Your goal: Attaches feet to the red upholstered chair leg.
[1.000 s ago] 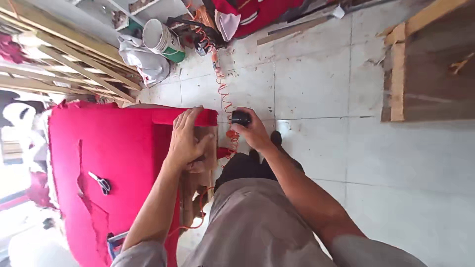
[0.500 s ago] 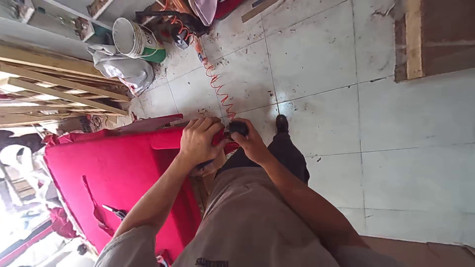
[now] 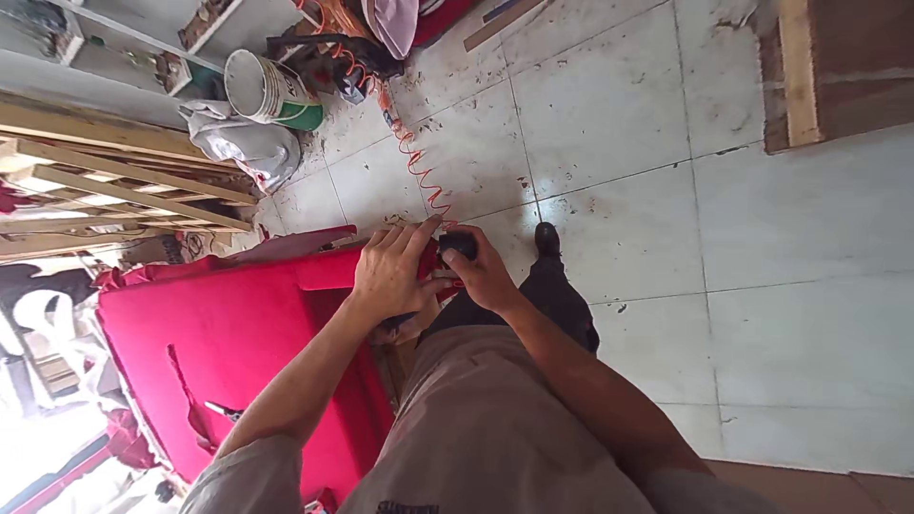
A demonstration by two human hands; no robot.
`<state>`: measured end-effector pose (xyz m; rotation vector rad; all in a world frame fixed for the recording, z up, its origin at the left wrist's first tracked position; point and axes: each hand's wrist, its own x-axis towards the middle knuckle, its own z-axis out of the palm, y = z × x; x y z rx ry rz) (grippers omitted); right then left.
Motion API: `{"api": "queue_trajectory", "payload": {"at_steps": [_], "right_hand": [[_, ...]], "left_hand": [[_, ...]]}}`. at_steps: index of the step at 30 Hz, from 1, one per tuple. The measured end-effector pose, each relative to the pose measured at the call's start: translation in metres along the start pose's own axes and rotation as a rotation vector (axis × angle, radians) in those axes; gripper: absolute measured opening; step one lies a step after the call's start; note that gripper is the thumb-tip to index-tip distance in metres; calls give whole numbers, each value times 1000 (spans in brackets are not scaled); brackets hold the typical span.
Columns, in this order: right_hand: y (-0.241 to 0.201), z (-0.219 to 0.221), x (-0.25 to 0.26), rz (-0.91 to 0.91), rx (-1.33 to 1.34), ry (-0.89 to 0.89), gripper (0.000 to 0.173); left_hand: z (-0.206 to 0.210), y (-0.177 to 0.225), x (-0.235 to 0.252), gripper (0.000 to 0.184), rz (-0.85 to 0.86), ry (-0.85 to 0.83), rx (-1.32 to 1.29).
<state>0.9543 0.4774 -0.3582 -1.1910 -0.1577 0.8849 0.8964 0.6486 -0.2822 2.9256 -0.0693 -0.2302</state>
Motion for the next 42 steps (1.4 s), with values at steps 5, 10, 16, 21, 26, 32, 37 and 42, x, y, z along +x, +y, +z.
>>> {"api": "queue_trajectory", "payload": {"at_steps": [5, 10, 16, 21, 26, 32, 37, 42], "right_hand": [[1, 11, 3, -26, -136, 28, 48], [-1, -1, 3, 50, -120, -17, 51], [-33, -139, 9, -208, -78, 246, 60], [-31, -54, 41, -257, -15, 386, 67], [-42, -154, 23, -386, -190, 427, 53], [-20, -7, 59, -200, -171, -146, 64], [-14, -21, 17, -269, -984, -291, 75], [-28, -10, 49, -582, -1247, -393, 62]], "left_hand": [[-1, 7, 8, 70, 33, -17, 40], [7, 10, 14, 53, 37, -30, 77], [11, 9, 10, 57, 53, -33, 84], [11, -5, 11, 57, 30, -53, 39], [14, -9, 9, 55, 54, -34, 39], [21, -16, 9, 57, 8, -50, 47], [8, -15, 7, 53, -26, -23, -58], [-20, -57, -37, 65, -179, -59, -52]]}}
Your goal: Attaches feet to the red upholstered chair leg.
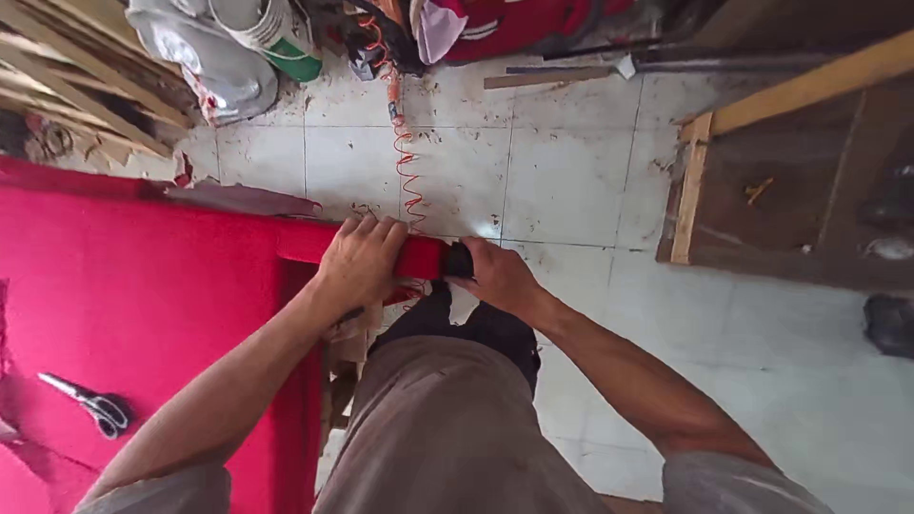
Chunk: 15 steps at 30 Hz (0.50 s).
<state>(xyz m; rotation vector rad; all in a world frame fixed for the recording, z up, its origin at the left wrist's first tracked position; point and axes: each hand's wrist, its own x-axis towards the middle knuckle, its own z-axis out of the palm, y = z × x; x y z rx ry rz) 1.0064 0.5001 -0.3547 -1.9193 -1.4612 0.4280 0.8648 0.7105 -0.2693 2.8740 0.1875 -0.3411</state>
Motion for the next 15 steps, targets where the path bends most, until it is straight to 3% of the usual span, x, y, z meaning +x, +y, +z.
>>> {"api": "queue_trajectory", "payload": {"at_steps": [2, 5, 7, 9, 11, 13, 14, 15], "right_hand": [[8, -8, 10, 82, 145, -204, 66], [10, -16, 29, 515, 748, -528, 37], [9, -13, 29, 853, 1195, -770, 58], [11, -11, 28, 992, 1406, -884, 74], [11, -18, 30, 899, 1136, -778, 75], [2, -27, 21, 586, 622, -510, 45], [-3, -30, 15, 406, 404, -409, 50], [-7, -29, 12, 257, 235, -336, 72]], "left_hand": [[8, -8, -5, 57, -22, 43, 25], [9, -10, -1, 52, -10, 24, 43], [10, -9, -3, 50, -11, -4, 41], [8, -8, -2, 51, -14, -20, 33], [7, -9, -1, 53, -23, -27, 27], [8, -7, -4, 55, -32, -27, 14], [8, -8, -4, 56, -37, -21, 9], [8, -9, -4, 58, -41, -9, 11]]}}
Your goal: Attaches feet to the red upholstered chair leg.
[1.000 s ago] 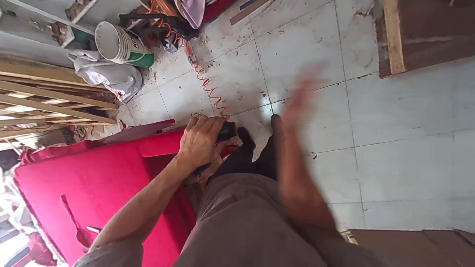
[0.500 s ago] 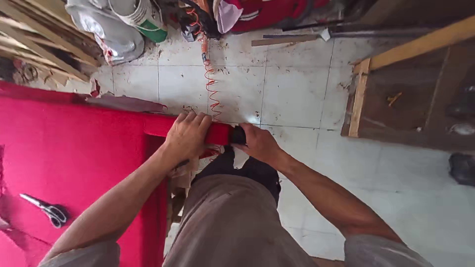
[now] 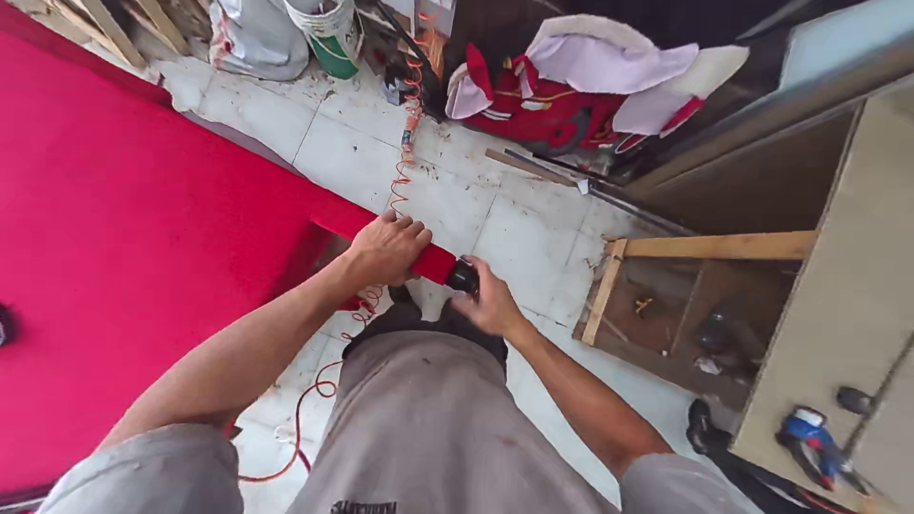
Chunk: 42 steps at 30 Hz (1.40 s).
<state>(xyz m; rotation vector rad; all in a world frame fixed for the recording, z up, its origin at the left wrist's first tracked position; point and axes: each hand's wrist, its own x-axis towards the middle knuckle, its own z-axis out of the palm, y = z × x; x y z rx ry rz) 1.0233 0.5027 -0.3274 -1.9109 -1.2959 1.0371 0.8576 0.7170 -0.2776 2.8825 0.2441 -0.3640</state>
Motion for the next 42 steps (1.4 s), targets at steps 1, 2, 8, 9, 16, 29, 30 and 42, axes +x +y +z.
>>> {"api": "queue_trajectory", "payload": {"at_steps": [1, 2, 8, 9, 16, 29, 30, 42], "right_hand": [[2, 6, 0, -98, -132, 56, 87], [7, 13, 0, -167, -193, 114, 86], [6, 8, 21, 512, 1022, -463, 68], [3, 3, 23, 575, 1086, -535, 76], [7, 10, 4, -110, 146, 49, 60], [-3, 16, 7, 126, 405, -35, 29], [-8, 14, 13, 354, 640, -164, 55], [-10, 16, 25, 353, 523, -86, 64]], "left_hand": [[1, -1, 0, 59, 0, 8, 6], [4, 0, 0, 60, 4, 5, 9], [2, 2, 0, 57, 22, 15, 58], [0, 2, 0, 56, 19, 13, 56], [-9, 13, -2, 69, -72, -84, -13], [7, 9, -8, 74, -86, 82, 5], [7, 9, -8, 74, -81, 80, -4], [8, 7, -8, 72, -59, 79, 6]]}}
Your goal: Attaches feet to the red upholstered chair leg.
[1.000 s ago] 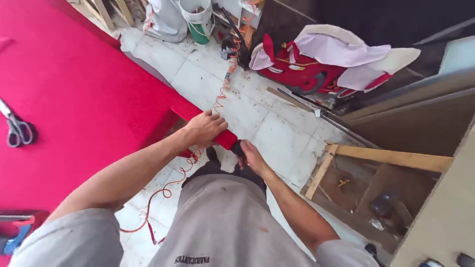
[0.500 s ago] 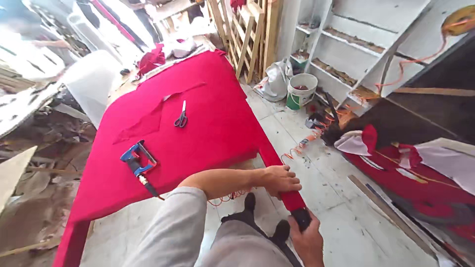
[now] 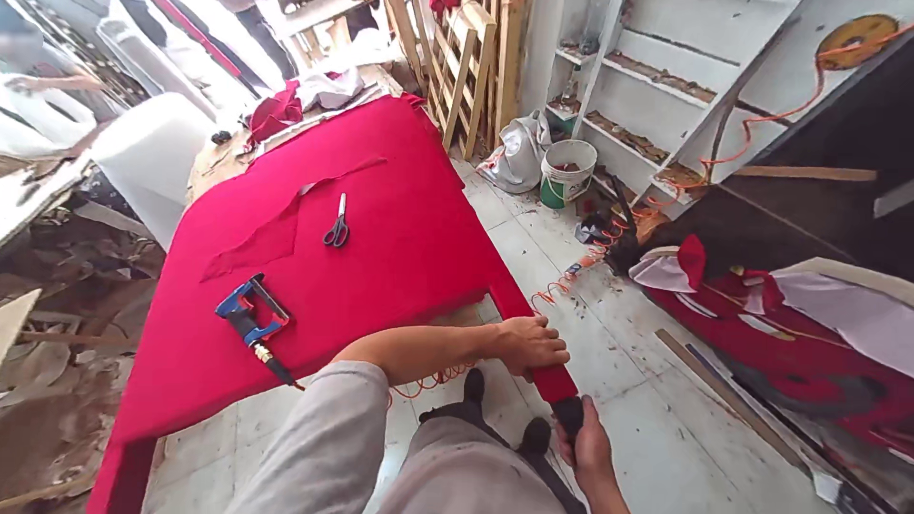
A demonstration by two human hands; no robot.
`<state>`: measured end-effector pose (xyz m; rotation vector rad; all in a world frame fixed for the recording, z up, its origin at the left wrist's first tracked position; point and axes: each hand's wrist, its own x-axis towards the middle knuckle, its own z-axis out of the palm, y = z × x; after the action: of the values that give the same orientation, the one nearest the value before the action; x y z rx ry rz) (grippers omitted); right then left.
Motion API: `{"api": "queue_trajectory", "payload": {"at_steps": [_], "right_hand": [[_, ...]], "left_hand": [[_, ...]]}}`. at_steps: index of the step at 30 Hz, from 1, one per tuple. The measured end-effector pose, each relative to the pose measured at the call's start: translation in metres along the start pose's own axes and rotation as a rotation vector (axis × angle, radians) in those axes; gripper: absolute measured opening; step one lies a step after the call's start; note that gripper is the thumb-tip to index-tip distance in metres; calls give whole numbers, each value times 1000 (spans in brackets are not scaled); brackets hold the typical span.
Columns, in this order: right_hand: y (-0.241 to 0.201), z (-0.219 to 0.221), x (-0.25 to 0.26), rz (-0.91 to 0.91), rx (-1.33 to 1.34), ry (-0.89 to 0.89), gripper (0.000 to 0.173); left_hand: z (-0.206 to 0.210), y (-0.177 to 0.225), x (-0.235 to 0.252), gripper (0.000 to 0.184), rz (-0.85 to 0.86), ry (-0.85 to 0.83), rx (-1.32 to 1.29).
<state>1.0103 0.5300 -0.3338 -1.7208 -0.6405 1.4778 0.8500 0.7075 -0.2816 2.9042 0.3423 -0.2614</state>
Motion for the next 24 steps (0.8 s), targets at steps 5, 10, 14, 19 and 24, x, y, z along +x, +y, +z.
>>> {"api": "queue_trajectory", "payload": {"at_steps": [5, 10, 14, 19, 24], "right_hand": [[20, -5, -18, -493, -489, 144, 63], [-5, -13, -12, 65, 88, -162, 51], [14, -10, -13, -485, -428, 115, 63], [-11, -14, -7, 193, 207, -219, 59], [5, -13, -20, -412, -429, 107, 60]], "left_hand": [[-6, 8, -2, 78, -29, -26, 0], [-1, 4, 4, 61, 2, -6, 10], [-3, 4, 5, 56, 11, -27, 21], [-2, 4, 4, 56, 23, -33, 41], [-6, 9, 5, 66, -8, -48, 29]]}}
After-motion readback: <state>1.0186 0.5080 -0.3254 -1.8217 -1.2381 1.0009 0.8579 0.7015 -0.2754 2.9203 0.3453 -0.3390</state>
